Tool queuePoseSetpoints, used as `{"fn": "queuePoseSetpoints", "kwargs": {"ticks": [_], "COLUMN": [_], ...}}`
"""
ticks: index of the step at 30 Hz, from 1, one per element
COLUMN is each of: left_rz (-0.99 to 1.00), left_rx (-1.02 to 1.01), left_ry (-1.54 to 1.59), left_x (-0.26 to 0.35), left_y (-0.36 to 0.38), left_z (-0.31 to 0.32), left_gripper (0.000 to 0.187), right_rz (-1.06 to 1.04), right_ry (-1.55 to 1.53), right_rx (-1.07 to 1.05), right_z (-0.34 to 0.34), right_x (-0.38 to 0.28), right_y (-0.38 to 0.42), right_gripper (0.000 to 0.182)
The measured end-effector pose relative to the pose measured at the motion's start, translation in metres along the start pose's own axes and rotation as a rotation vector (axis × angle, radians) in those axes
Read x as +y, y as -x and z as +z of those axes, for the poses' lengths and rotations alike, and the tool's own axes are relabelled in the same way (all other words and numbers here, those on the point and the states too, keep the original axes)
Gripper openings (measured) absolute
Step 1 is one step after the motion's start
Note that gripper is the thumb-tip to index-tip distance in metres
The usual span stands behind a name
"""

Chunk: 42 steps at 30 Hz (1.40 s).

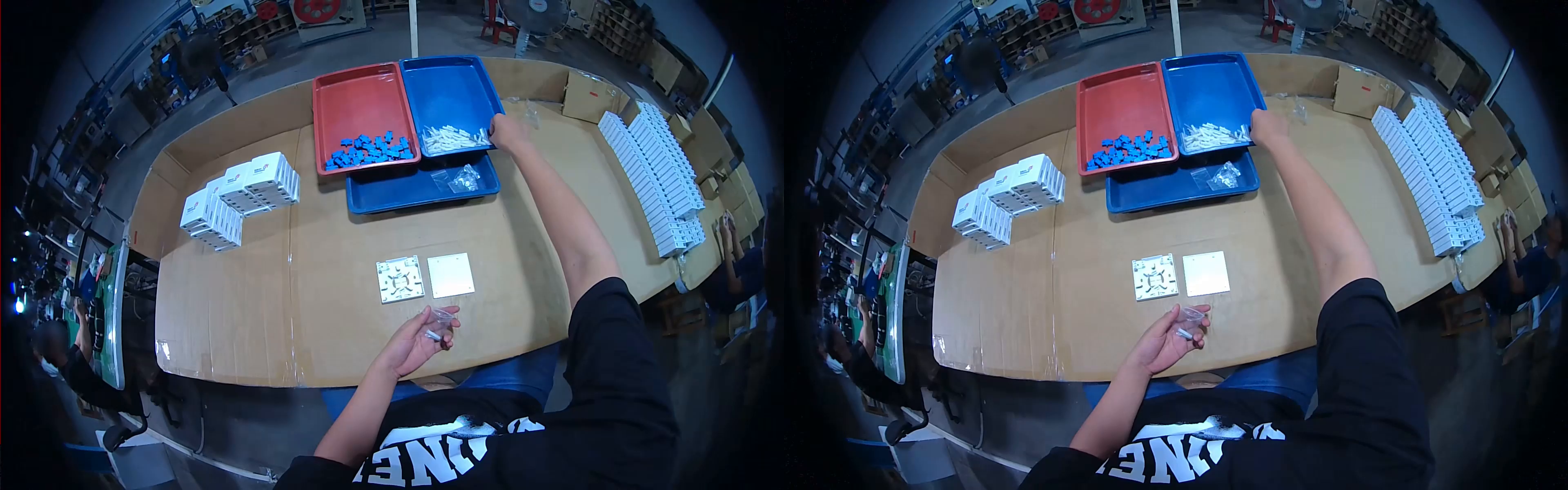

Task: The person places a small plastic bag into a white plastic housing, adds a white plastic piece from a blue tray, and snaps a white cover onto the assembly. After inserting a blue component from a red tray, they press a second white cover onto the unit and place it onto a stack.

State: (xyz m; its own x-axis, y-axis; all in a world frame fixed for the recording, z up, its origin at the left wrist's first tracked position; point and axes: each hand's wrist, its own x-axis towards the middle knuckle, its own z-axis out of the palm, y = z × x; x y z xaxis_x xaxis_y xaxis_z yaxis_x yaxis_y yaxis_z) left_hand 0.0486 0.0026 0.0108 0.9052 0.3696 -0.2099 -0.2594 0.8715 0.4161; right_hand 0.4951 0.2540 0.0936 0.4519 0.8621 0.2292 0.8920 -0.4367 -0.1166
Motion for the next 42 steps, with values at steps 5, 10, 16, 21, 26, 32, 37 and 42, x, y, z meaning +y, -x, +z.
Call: {"fn": "queuePoseSetpoints", "kwargs": {"ticks": [5, 10, 16, 21, 26, 32, 37, 42], "left_rz": [-0.006, -0.01, 0.004, 0.026, 0.042, 0.102, 0.108, 0.113], "left_rx": [-0.002, -0.007, -0.022, -0.047, -0.055, -0.005, -0.055, -0.037], "left_ry": [0.007, 0.013, 0.013, 0.057, 0.068, 0.026, 0.072, 0.009], "left_x": [0.0, 0.001, 0.0, -0.003, -0.005, -0.01, -0.009, -0.01], "left_y": [-0.001, -0.001, 0.0, -0.002, -0.003, -0.001, 0.003, 0.002], "left_z": [0.0, 0.0, -0.001, -0.008, -0.009, -0.014, -0.011, -0.011], "left_gripper": [0.06, 0.059, 0.059, 0.064, 0.06, 0.053, 0.055, 0.054], "right_rz": [0.053, 0.104, 0.166, -0.12, -0.157, -0.025, 0.004, 0.018], "right_ry": [-0.068, -0.077, -0.621, -1.818, -1.89, -1.512, -1.436, -1.491], "right_rx": [-0.068, -0.05, -0.113, -0.259, -0.329, -0.307, -0.404, -0.329], "right_z": [-0.013, -0.005, -0.036, -0.111, -0.121, -0.06, -0.041, -0.04], "right_x": [-0.013, -0.018, -0.013, -0.03, -0.028, -0.036, -0.051, -0.066], "right_y": [0.004, 0.001, -0.001, 0.055, 0.11, 0.235, 0.352, 0.388], "right_gripper": [0.018, 0.025, 0.025, 0.019, 0.019, 0.022, 0.02, 0.017]}}
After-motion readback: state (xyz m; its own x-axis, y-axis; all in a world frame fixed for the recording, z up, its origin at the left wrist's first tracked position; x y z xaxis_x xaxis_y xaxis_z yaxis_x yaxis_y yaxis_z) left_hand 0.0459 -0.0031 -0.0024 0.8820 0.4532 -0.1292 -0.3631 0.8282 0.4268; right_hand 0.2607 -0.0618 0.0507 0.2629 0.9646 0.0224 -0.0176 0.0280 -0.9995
